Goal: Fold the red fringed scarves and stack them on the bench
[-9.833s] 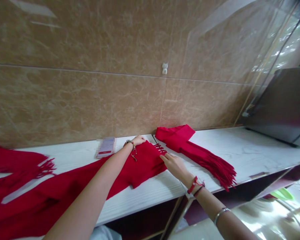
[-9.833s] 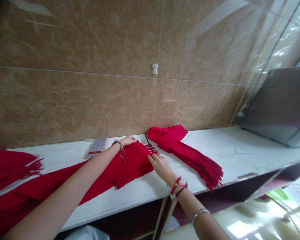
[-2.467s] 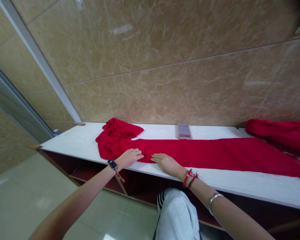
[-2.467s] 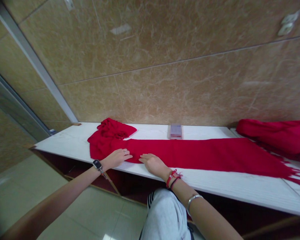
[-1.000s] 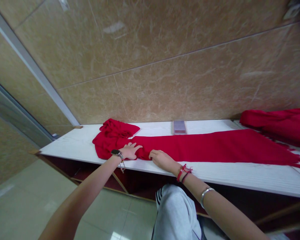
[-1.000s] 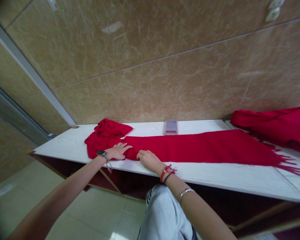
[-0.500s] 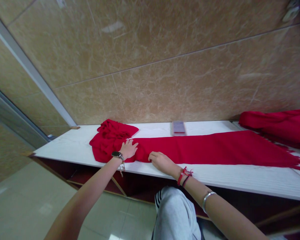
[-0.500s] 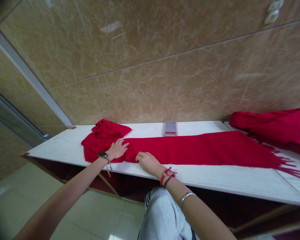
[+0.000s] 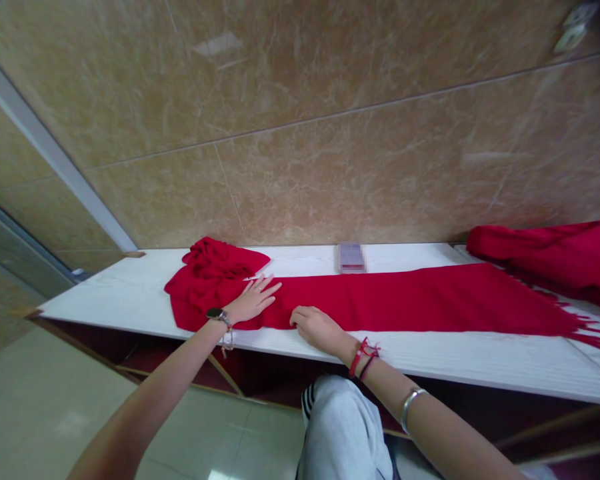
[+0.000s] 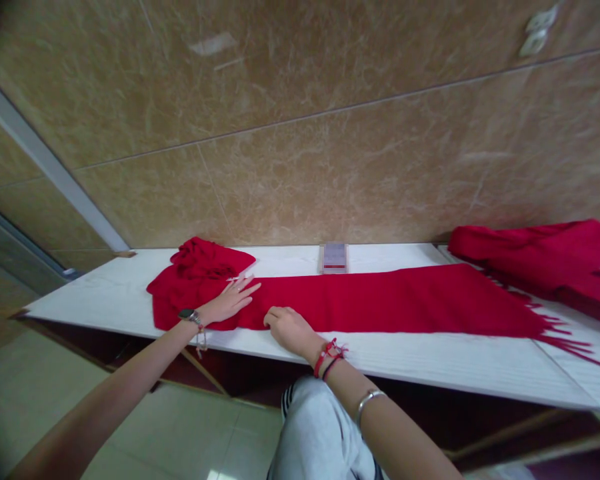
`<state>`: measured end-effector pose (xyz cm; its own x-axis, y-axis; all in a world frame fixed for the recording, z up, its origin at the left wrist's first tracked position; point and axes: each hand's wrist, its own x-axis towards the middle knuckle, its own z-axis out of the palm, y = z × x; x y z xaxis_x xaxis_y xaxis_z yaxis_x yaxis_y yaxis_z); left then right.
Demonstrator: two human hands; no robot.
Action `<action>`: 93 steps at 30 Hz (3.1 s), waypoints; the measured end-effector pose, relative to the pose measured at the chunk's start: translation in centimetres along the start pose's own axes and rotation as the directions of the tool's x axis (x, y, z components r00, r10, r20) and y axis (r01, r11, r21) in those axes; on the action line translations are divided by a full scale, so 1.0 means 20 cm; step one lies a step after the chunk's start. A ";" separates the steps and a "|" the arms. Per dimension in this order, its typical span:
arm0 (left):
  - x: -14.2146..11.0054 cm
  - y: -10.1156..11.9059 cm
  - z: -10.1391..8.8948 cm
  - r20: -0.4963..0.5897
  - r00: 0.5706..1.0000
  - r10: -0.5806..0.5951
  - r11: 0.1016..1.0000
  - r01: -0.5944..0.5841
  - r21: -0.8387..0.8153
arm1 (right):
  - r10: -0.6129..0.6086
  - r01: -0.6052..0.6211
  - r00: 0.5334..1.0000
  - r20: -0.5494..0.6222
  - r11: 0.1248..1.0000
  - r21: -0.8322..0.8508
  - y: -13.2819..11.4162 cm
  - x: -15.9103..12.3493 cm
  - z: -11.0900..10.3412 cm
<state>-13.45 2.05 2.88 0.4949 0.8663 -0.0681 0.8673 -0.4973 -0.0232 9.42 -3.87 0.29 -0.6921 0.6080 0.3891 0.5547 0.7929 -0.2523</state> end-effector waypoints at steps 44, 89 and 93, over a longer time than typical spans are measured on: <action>0.07 0.00 -0.16 -0.007 0.955 0.297 0.947 -0.295 -0.124 | 0.155 -0.151 0.988 -0.008 0.944 -0.293 -0.13 0.08 0.04; -0.38 0.01 0.01 -0.228 0.973 0.025 0.917 0.069 0.394 | -0.087 0.083 0.996 -0.001 0.946 -0.313 -0.12 0.10 0.05; -0.38 0.00 0.01 -0.165 0.985 0.057 0.925 0.011 0.381 | -0.112 0.107 0.994 -0.004 0.956 -0.273 -0.11 0.10 0.06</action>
<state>-17.22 -4.63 3.24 0.5453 0.8327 0.0964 0.7866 -0.4686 -0.4022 6.22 -4.42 0.57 -0.7481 0.5152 0.4183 0.5825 0.8117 0.0419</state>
